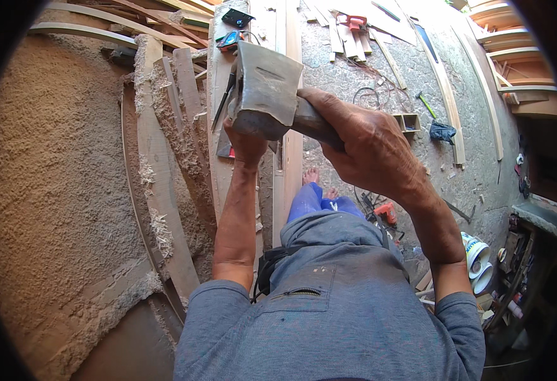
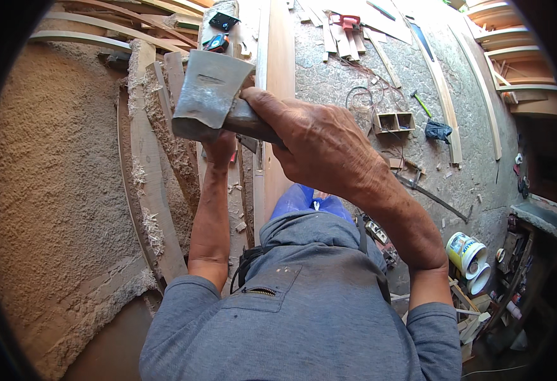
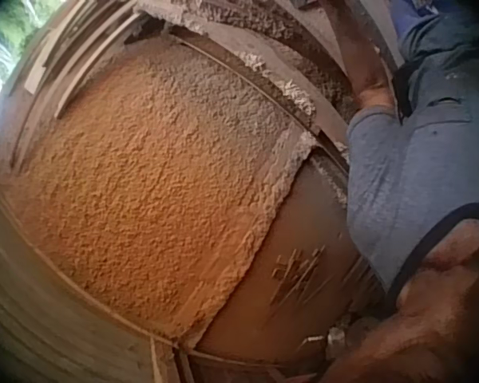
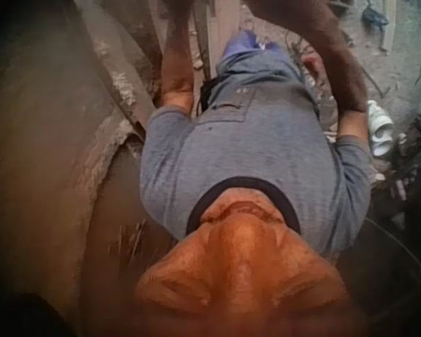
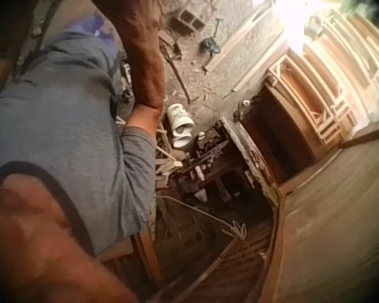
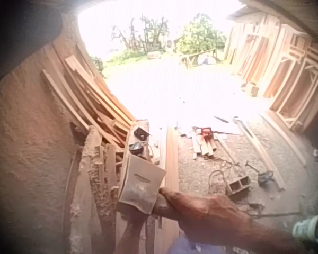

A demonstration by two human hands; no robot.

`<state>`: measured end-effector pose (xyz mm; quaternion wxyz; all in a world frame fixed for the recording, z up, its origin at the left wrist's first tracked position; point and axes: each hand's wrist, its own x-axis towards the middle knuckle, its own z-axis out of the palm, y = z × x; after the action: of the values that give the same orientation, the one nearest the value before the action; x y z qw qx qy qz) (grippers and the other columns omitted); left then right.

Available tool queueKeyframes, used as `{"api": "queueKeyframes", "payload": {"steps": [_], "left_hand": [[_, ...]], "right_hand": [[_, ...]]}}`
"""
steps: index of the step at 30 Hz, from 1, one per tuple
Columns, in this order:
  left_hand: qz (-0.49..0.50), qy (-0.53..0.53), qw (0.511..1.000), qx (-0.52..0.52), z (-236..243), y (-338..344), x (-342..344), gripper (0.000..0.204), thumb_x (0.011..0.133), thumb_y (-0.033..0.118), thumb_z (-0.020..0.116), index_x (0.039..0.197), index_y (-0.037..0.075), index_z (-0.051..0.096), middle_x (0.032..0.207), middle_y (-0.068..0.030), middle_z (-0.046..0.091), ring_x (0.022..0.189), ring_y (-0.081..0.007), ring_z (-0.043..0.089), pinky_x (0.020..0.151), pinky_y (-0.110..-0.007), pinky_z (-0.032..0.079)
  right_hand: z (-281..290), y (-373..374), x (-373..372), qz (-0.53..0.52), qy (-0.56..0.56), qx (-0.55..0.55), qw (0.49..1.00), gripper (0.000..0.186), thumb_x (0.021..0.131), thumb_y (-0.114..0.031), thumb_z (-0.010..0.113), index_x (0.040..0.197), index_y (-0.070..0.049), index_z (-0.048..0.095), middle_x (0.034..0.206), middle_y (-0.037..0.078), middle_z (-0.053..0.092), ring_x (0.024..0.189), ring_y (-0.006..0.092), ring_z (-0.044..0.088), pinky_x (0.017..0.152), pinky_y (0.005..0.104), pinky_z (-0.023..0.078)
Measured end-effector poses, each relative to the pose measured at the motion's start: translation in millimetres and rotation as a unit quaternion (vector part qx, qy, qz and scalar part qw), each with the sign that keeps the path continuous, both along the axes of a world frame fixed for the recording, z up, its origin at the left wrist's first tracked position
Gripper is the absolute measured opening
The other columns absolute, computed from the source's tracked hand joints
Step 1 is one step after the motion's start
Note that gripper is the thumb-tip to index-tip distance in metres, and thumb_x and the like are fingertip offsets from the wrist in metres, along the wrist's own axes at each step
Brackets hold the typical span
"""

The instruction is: The person uses a chisel and mallet to carve a groove into a long wooden plank. They repeatedly strike the chisel to remove wood, then clear the debris by hand and with the chisel.

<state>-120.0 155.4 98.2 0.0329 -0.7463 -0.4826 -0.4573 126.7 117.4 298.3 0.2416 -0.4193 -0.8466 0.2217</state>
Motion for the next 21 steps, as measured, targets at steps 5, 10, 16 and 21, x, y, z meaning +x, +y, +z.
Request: {"api": "queueKeyframes", "payload": {"steps": [5, 10, 16, 21], "left_hand": [[0.030, -0.095, 0.995, -0.007, -8, -9, 10, 0.029, 0.090, 0.017, 0.076, 0.115, 0.003, 0.069, 0.112, -0.0132, 0.069, 0.104, -0.0315, 0.067, 0.094, -0.045, 0.052], [0.050, -0.105, 0.992, -0.048, -18, -16, 8, 0.033, 0.085, 0.025, 0.079, 0.113, 0.011, 0.069, 0.114, -0.0091, 0.071, 0.112, -0.0285, 0.065, 0.098, -0.041, 0.043], [-0.063, -0.229, 0.970, -0.041, 0, 29, 0, 0.010, 0.084, 0.014, 0.077, 0.086, 0.007, 0.070, 0.078, -0.0022, 0.071, 0.072, -0.0183, 0.070, 0.066, -0.033, 0.053], [-0.009, -0.386, 0.916, -0.112, 22, 5, 14, 0.016, 0.080, 0.006, 0.082, 0.081, 0.001, 0.067, 0.076, -0.0025, 0.069, 0.070, -0.0102, 0.065, 0.064, -0.031, 0.054]], "right_hand": [[1, 13, -21, 0.019, -0.146, -0.017, 0.989, 0.057, 0.089, -0.003, 0.066, 0.142, -0.014, 0.049, 0.090, 0.017, 0.070, 0.075, 0.0349, 0.073, 0.059, 0.0459, 0.058], [-15, 12, -16, 0.035, -0.169, -0.071, 0.982, 0.058, 0.088, -0.004, 0.066, 0.142, -0.013, 0.048, 0.092, 0.018, 0.072, 0.078, 0.0372, 0.073, 0.064, 0.0475, 0.058], [-28, 5, -16, -0.002, -0.058, -0.099, 0.993, 0.058, 0.088, -0.006, 0.068, 0.143, -0.012, 0.050, 0.100, 0.021, 0.073, 0.087, 0.0392, 0.074, 0.074, 0.0490, 0.058], [-37, -7, 1, -0.034, -0.012, -0.107, 0.994, 0.060, 0.088, -0.007, 0.069, 0.145, -0.011, 0.049, 0.097, 0.022, 0.072, 0.088, 0.0406, 0.073, 0.078, 0.0502, 0.056]]}}
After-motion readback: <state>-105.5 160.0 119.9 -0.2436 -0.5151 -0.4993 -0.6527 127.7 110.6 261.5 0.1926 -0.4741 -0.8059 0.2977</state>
